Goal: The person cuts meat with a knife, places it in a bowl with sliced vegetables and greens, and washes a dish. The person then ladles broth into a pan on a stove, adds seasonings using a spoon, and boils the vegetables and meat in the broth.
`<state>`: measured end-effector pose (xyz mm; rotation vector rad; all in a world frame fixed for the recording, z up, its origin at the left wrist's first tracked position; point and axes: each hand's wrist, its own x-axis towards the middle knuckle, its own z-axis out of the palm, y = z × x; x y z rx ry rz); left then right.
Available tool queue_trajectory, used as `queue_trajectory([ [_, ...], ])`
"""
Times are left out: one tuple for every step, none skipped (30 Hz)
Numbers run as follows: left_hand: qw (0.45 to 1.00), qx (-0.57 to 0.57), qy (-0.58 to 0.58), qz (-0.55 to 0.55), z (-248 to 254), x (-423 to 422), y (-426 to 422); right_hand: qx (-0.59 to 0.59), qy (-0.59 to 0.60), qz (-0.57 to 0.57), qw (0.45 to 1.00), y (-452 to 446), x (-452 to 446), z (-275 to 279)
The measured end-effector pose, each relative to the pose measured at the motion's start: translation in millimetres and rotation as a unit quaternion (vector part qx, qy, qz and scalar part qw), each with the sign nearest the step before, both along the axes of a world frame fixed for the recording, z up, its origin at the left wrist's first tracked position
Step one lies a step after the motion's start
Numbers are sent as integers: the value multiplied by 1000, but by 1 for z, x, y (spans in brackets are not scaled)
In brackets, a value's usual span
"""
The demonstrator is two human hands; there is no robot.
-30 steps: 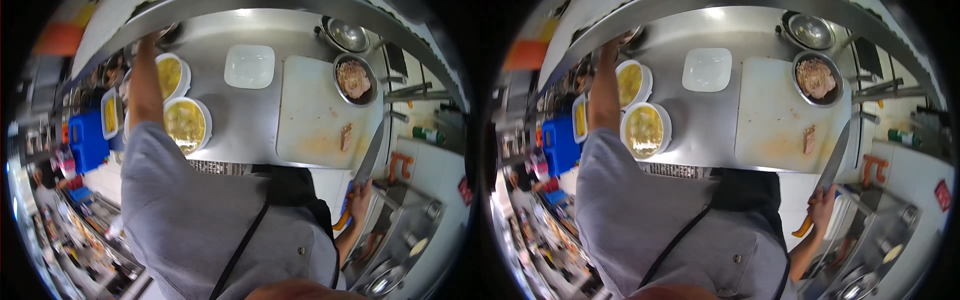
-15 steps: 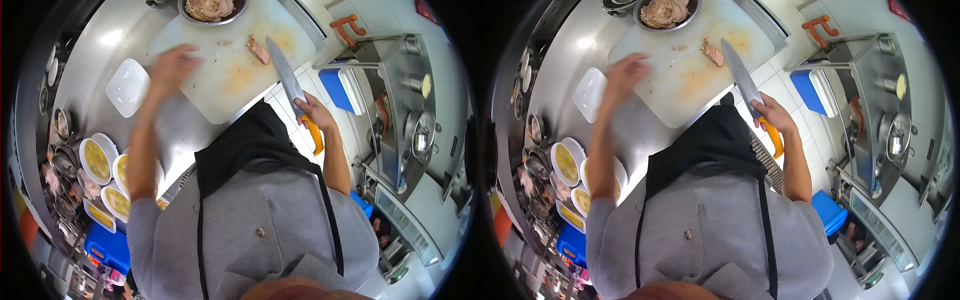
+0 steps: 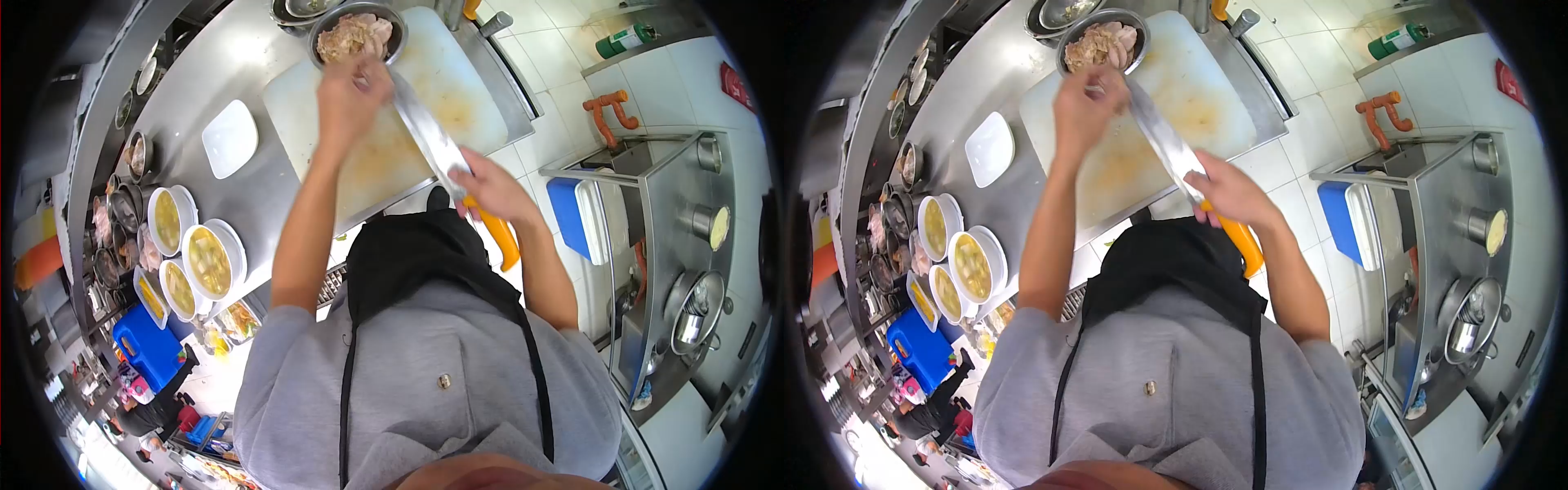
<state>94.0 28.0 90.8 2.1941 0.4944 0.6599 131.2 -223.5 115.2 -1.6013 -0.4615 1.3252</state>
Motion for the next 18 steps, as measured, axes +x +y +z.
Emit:
queue_trajectory([
  [999, 30, 11, 13, -1, 13, 21, 2, -1, 4, 1000, 2, 12, 3],
  [998, 60, 23, 28, -2, 25, 45, -20, -33, -9, 999, 5, 22, 4],
  [991, 95, 64, 65, -4, 32, 63, -39, -67, -24, 997, 8, 28, 7],
  [981, 130, 106, 100, -7, 37, 81, -27, -90, -28, 995, 2, 32, 11],
  [980, 134, 105, 103, -20, 40, 104, -22, -91, -26, 995, -6, 33, 10],
  [980, 4, 142, 140, -39, 44, 126, -43, -91, -40, 994, -14, 35, 5],
  [960, -129, 178, 171, -49, 46, 138, -66, -91, -55, 992, -23, 34, 1],
  [960, -129, 177, 172, -49, 47, 142, -86, -87, -67, 990, -30, 30, -4],
  [945, -244, 180, 124, -51, 46, 146, -87, -87, -65, 990, -37, 26, -6],
  [915, -354, 177, 76, -47, 44, 147, -79, -72, -80, 991, -43, 22, -8],
  [916, -352, 173, 81, -46, 42, 146, -69, -59, -92, 992, -45, 19, -10],
  [910, -370, 174, 67, -41, 37, 137, -61, -69, -117, 989, -48, 12, -18],
  [905, -385, 172, 56, -38, 30, 136, -52, -71, -104, 991, -49, 9, -18],
  [899, -400, 159, 74, -41, 20, 140, -72, -70, -117, 988, -51, 5, -17],
  [900, -398, 154, 86, -34, 2, 146, -96, -69, -130, 984, -53, 2, -17],
  [892, -419, 132, 103, -26, -19, 151, -93, -69, -122, 986, -54, 0, -21],
  [884, -440, 112, 115, -20, -34, 162, -99, -91, -121, 984, -54, -4, -26],
  [874, -466, 98, 99, -33, -50, 194, -107, -110, -123, 980, -53, -8, -29],
])
